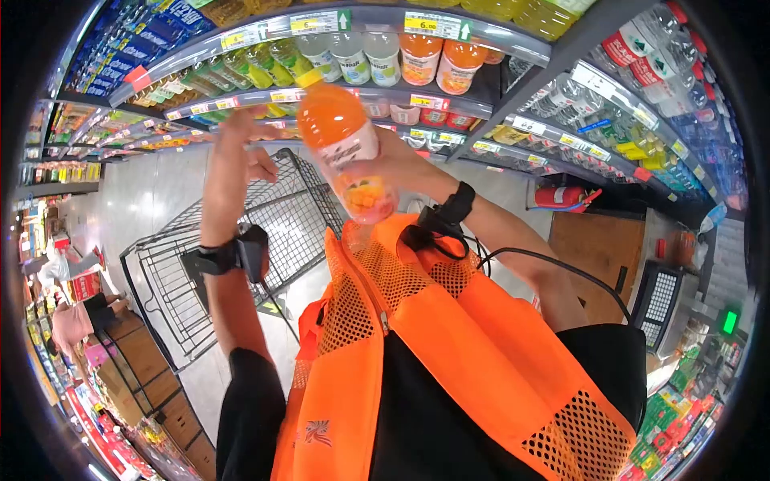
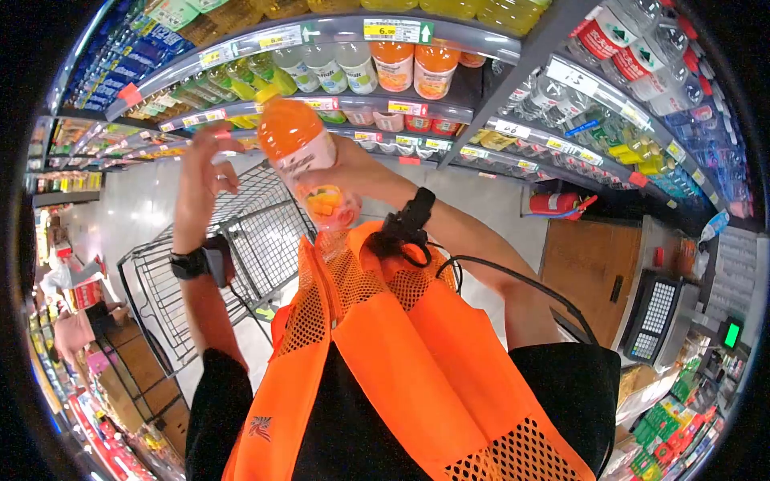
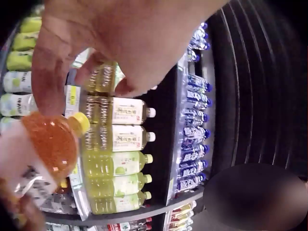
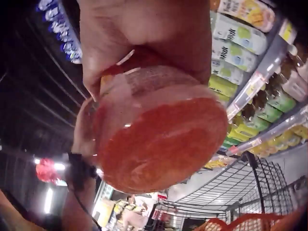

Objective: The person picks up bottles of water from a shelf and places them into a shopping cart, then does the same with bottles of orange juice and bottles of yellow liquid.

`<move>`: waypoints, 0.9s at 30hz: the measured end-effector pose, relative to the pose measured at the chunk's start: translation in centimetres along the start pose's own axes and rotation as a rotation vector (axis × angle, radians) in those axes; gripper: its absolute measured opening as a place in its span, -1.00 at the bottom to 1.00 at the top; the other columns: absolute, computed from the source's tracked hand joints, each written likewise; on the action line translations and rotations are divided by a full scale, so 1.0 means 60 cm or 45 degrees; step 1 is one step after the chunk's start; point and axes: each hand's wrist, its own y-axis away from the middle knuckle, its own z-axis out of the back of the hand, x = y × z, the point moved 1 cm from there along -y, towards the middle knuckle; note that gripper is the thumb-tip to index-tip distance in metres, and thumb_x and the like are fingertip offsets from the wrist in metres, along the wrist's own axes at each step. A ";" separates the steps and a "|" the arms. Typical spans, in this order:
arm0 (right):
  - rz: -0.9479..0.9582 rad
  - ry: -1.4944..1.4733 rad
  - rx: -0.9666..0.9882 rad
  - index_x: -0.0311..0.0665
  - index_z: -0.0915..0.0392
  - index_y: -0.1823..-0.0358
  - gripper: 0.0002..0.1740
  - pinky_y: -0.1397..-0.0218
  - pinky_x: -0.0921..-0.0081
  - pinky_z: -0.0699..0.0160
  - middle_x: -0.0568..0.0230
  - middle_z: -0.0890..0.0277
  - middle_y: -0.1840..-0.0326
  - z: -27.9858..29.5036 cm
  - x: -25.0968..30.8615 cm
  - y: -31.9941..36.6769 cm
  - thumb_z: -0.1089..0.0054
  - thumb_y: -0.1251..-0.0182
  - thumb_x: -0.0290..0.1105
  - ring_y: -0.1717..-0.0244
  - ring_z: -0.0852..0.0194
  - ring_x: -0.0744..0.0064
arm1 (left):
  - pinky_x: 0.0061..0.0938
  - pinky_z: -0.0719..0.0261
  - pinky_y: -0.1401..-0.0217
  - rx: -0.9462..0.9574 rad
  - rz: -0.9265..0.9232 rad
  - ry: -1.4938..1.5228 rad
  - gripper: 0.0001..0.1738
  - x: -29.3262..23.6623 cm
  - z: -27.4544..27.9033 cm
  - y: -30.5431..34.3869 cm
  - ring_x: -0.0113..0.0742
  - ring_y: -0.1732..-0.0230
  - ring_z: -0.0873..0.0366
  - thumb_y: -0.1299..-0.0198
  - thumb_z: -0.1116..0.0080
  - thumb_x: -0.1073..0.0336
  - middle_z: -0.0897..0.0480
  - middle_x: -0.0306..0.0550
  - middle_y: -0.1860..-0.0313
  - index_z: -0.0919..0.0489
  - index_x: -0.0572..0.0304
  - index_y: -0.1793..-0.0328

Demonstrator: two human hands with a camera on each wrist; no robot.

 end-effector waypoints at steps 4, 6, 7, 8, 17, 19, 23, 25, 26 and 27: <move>-0.064 -0.611 -0.100 -0.36 -0.41 -0.31 -0.40 -0.20 0.42 -0.60 0.19 -0.61 -0.18 0.028 0.002 0.047 -0.39 -0.27 -0.38 -0.14 -0.62 0.40 | -0.34 -0.63 -0.11 0.394 0.225 0.034 -0.27 0.129 -0.077 0.031 -0.29 -0.08 -0.61 -0.36 -0.24 0.05 -0.60 -0.03 -0.09 -0.25 0.16 -0.52; 0.012 -0.551 -0.115 -0.35 -0.34 -0.38 -0.35 -0.29 0.39 -0.55 0.18 -0.55 -0.26 0.043 0.001 0.063 -0.36 -0.29 -0.40 -0.23 -0.56 0.39 | -0.32 -0.61 -0.18 0.433 0.172 -0.001 -0.15 0.146 -0.145 0.034 -0.28 -0.14 -0.59 -0.22 -0.41 0.20 -0.57 0.01 -0.16 -0.17 0.28 -0.51; 0.063 -0.494 -0.120 -0.36 -0.31 -0.40 -0.33 -0.32 0.36 -0.55 0.16 -0.52 -0.29 0.051 -0.008 0.069 -0.36 -0.29 -0.40 -0.26 -0.55 0.37 | -0.31 -0.60 -0.20 0.423 0.028 -0.069 -0.12 0.167 -0.168 0.030 -0.27 -0.16 -0.59 -0.18 -0.44 0.23 -0.57 0.02 -0.18 -0.16 0.32 -0.50; 0.116 -0.438 -0.124 -0.37 -0.28 -0.42 -0.31 -0.35 0.34 -0.54 0.14 -0.50 -0.33 0.057 -0.016 0.073 -0.35 -0.30 -0.40 -0.29 -0.54 0.34 | -0.31 -0.59 -0.23 0.410 -0.118 -0.138 -0.10 0.181 -0.185 0.025 -0.26 -0.18 -0.58 -0.15 -0.47 0.26 -0.56 0.04 -0.19 -0.15 0.35 -0.49; 0.226 0.140 -0.455 -0.21 -0.18 -0.49 0.00 -0.43 0.36 -0.39 0.29 -0.39 -0.40 0.085 0.018 0.178 -0.61 -0.02 -0.50 -0.40 -0.36 0.42 | -0.26 -0.51 -0.36 0.574 -0.330 -0.420 -0.04 0.214 -0.241 -0.031 -0.06 -0.33 -0.51 0.05 -0.57 0.30 -0.51 0.12 -0.31 -0.27 0.30 -0.47; 0.284 0.311 -0.574 -0.21 -0.23 -0.44 -0.06 -0.42 0.35 -0.40 0.25 -0.42 -0.36 0.100 0.008 0.188 -0.60 -0.03 -0.50 -0.38 -0.39 0.38 | -0.17 -0.44 -0.40 0.547 -0.488 -0.492 -0.07 0.194 -0.261 -0.049 0.14 -0.37 -0.44 0.05 -0.53 0.32 -0.47 0.15 -0.35 -0.30 0.19 -0.49; 0.560 0.872 -0.769 -0.25 -0.30 -0.32 -0.21 -0.38 0.32 -0.44 0.10 -0.46 -0.29 0.150 0.015 0.186 -0.55 -0.05 -0.53 -0.33 -0.45 0.20 | -0.21 -0.45 -0.46 0.677 -0.566 -0.325 -0.08 0.147 -0.308 -0.087 0.02 -0.50 -0.34 -0.04 -0.45 0.42 -0.32 0.12 -0.50 -0.24 0.16 -0.55; 0.655 0.935 -0.857 -0.22 -0.31 -0.32 -0.23 -0.36 0.29 -0.47 0.08 -0.46 -0.29 0.204 -0.021 0.172 -0.52 -0.07 -0.55 -0.34 -0.44 0.14 | -0.22 -0.40 -0.49 0.623 -0.734 -0.415 -0.09 0.139 -0.345 -0.100 0.08 -0.53 -0.28 -0.05 -0.43 0.44 -0.25 0.14 -0.54 -0.25 0.08 -0.55; 0.607 0.736 -0.915 -0.23 -0.30 -0.33 -0.22 -0.36 0.29 -0.47 0.08 -0.46 -0.29 0.235 -0.051 0.166 -0.52 -0.07 -0.55 -0.35 -0.44 0.14 | -0.23 -0.38 -0.51 0.586 -0.819 -0.464 -0.09 0.132 -0.362 -0.105 0.11 -0.54 -0.26 -0.05 -0.43 0.44 -0.21 0.15 -0.56 -0.25 0.04 -0.55; 0.565 0.538 -0.970 -0.23 -0.30 -0.33 -0.22 -0.37 0.30 -0.47 0.08 -0.46 -0.29 0.269 -0.075 0.159 -0.52 -0.08 -0.55 -0.35 -0.43 0.14 | -0.16 -0.36 -0.51 0.599 -0.906 -0.461 -0.20 0.117 -0.376 -0.107 0.21 -0.55 -0.20 -0.08 -0.40 0.45 -0.16 0.17 -0.57 -0.34 -0.01 -0.48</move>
